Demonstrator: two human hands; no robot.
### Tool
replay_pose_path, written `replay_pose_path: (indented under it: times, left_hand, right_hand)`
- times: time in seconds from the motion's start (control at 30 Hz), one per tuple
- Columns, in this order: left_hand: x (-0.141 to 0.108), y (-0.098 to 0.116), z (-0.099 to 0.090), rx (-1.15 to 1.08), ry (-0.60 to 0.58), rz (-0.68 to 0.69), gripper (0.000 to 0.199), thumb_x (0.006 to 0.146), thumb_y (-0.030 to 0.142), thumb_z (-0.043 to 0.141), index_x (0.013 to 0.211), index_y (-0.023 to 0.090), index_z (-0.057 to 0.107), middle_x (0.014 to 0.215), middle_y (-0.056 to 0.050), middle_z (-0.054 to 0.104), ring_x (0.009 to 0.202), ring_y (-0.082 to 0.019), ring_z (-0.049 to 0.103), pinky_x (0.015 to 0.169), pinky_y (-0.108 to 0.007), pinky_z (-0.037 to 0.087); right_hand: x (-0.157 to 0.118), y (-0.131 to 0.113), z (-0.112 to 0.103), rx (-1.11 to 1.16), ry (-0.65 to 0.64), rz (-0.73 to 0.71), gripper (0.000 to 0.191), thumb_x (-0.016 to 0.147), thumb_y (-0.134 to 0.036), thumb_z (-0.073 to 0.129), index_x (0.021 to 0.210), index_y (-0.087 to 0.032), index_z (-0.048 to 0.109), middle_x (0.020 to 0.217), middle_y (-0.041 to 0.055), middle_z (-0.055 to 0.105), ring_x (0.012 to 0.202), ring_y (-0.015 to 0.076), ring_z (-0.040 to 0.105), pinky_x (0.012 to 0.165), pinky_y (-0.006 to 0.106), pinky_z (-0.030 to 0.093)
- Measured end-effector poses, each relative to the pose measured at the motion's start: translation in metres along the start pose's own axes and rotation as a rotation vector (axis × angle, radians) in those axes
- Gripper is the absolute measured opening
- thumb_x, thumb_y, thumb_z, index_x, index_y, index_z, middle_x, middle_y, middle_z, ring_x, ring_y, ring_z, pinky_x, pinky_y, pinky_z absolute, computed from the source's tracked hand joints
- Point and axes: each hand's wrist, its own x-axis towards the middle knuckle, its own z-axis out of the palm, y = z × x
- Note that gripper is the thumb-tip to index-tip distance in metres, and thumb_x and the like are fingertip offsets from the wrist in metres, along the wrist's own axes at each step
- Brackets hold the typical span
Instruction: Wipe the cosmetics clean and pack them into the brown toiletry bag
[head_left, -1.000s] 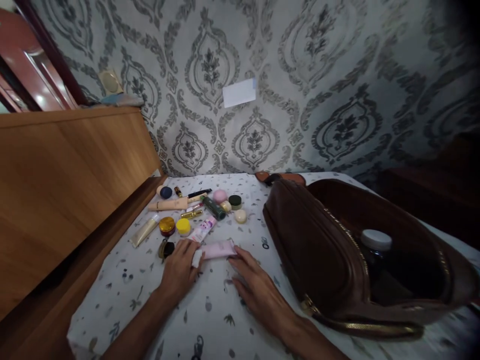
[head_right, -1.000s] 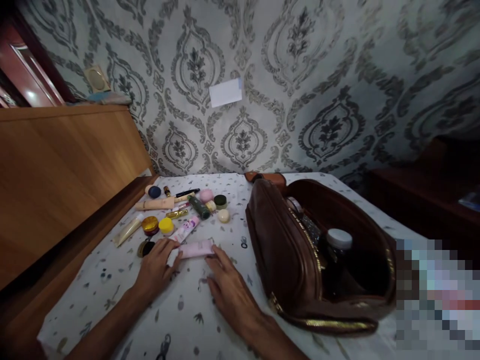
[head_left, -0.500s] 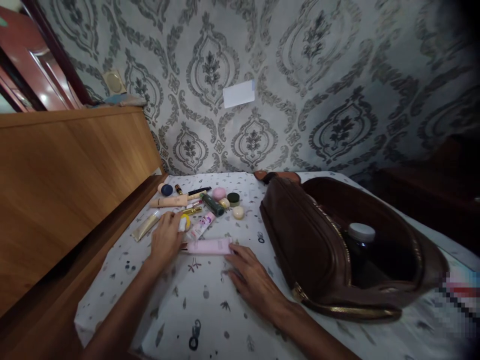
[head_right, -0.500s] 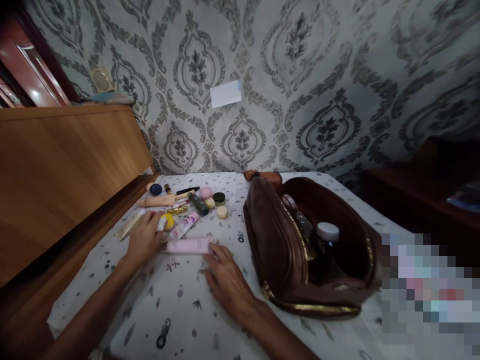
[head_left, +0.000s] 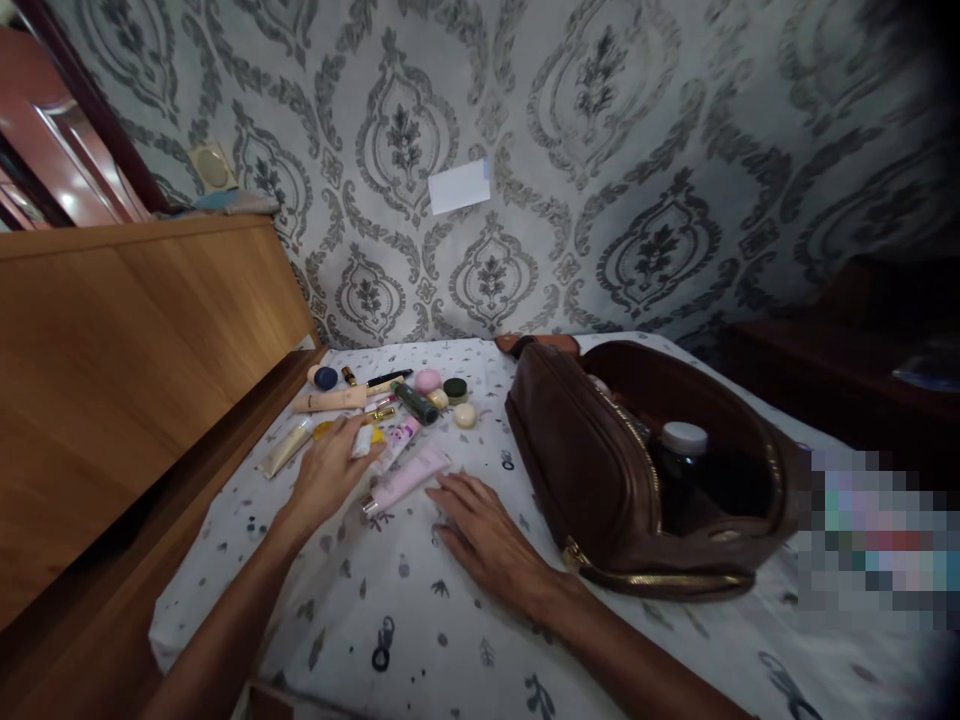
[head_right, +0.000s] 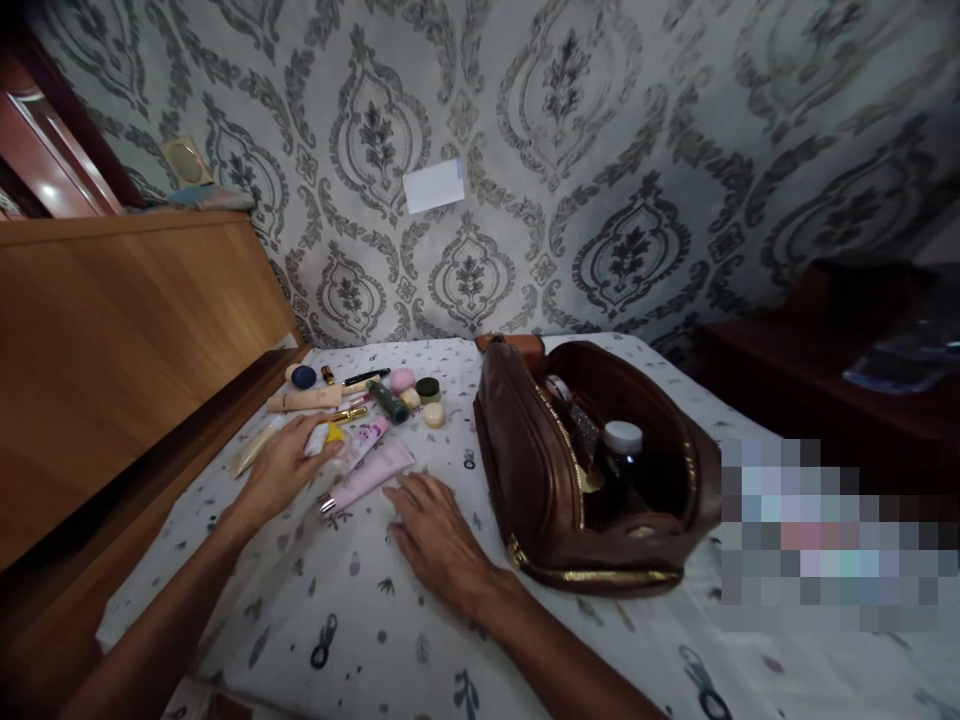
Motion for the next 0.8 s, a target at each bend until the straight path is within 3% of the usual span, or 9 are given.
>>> replay_pose_path:
  times: [0.07, 0.17, 0.23, 0.4, 0.53, 0.67, 0.8]
  left_hand:
    - [-0.01, 0.012, -0.003, -0.242, -0.123, 0.097, 0.035, 0.091, 0.042, 0.055, 0.119, 0.022, 0.061, 0.119, -0.007, 0.067, 0.108, -0.026, 0.062, 0.091, -0.036, 0.048]
    - [-0.023, 0.03, 0.004, -0.426, -0.358, 0.152, 0.035, 0.086, 0.04, 0.063, 0.117, 0.024, 0.064, 0.114, -0.005, 0.069, 0.105, -0.025, 0.063, 0.093, -0.034, 0.047]
    - [-0.033, 0.038, 0.012, -0.498, -0.4, 0.13, 0.041, 0.085, 0.039, 0.065, 0.123, 0.024, 0.06, 0.12, -0.006, 0.066, 0.11, -0.025, 0.06, 0.096, -0.036, 0.046]
    - [-0.069, 0.041, 0.026, -0.505, -0.224, -0.017, 0.058, 0.093, 0.039, 0.054, 0.144, 0.022, 0.034, 0.137, -0.012, 0.052, 0.124, -0.027, 0.051, 0.105, -0.044, 0.043]
    - [-0.107, 0.033, 0.04, -0.291, -0.142, 0.108, 0.05, 0.097, 0.027, 0.045, 0.146, 0.027, 0.033, 0.14, -0.013, 0.045, 0.13, -0.026, 0.047, 0.106, -0.045, 0.045]
    - [-0.126, 0.027, 0.048, -0.129, -0.02, 0.199, 0.052, 0.096, 0.01, 0.032, 0.145, 0.025, 0.036, 0.125, -0.013, 0.053, 0.115, -0.023, 0.058, 0.093, -0.038, 0.054]
    - [-0.115, 0.04, 0.04, -0.068, 0.047, 0.288, 0.051, 0.095, 0.008, 0.033, 0.142, 0.026, 0.04, 0.107, -0.008, 0.06, 0.095, -0.018, 0.063, 0.08, -0.028, 0.055]
  right_hand:
    - [-0.001, 0.001, 0.001, 0.063, 0.028, 0.0, 0.044, 0.093, -0.023, 0.053, 0.136, -0.016, 0.048, 0.134, 0.016, 0.055, 0.126, 0.0308, 0.045, 0.108, 0.053, 0.038]
    - [-0.002, 0.0, 0.002, 0.229, 0.03, 0.008, 0.061, 0.09, -0.032, 0.061, 0.144, -0.017, 0.038, 0.132, 0.0161, 0.055, 0.122, 0.029, 0.05, 0.104, 0.05, 0.042]
    - [-0.002, -0.001, 0.003, 0.325, -0.003, 0.043, 0.068, 0.087, -0.033, 0.064, 0.146, -0.019, 0.034, 0.13, 0.0151, 0.056, 0.118, 0.0276, 0.054, 0.101, 0.047, 0.046]
    - [-0.001, -0.001, 0.007, 0.38, -0.053, 0.131, 0.069, 0.082, -0.028, 0.07, 0.143, -0.021, 0.04, 0.121, 0.0124, 0.061, 0.108, 0.0263, 0.059, 0.094, 0.044, 0.048]
    - [0.002, -0.003, 0.005, 0.373, -0.066, 0.178, 0.065, 0.075, -0.021, 0.074, 0.135, -0.02, 0.049, 0.115, 0.0105, 0.062, 0.102, 0.024, 0.06, 0.09, 0.04, 0.048]
    - [0.007, -0.01, -0.003, 0.349, -0.117, 0.188, 0.041, 0.073, -0.016, 0.075, 0.112, -0.016, 0.063, 0.104, 0.0077, 0.065, 0.097, 0.0224, 0.058, 0.086, 0.036, 0.046]
    - [0.01, -0.013, -0.005, 0.347, -0.131, 0.18, 0.026, 0.074, -0.015, 0.074, 0.098, -0.015, 0.065, 0.089, 0.0048, 0.064, 0.088, 0.0207, 0.055, 0.078, 0.032, 0.044]
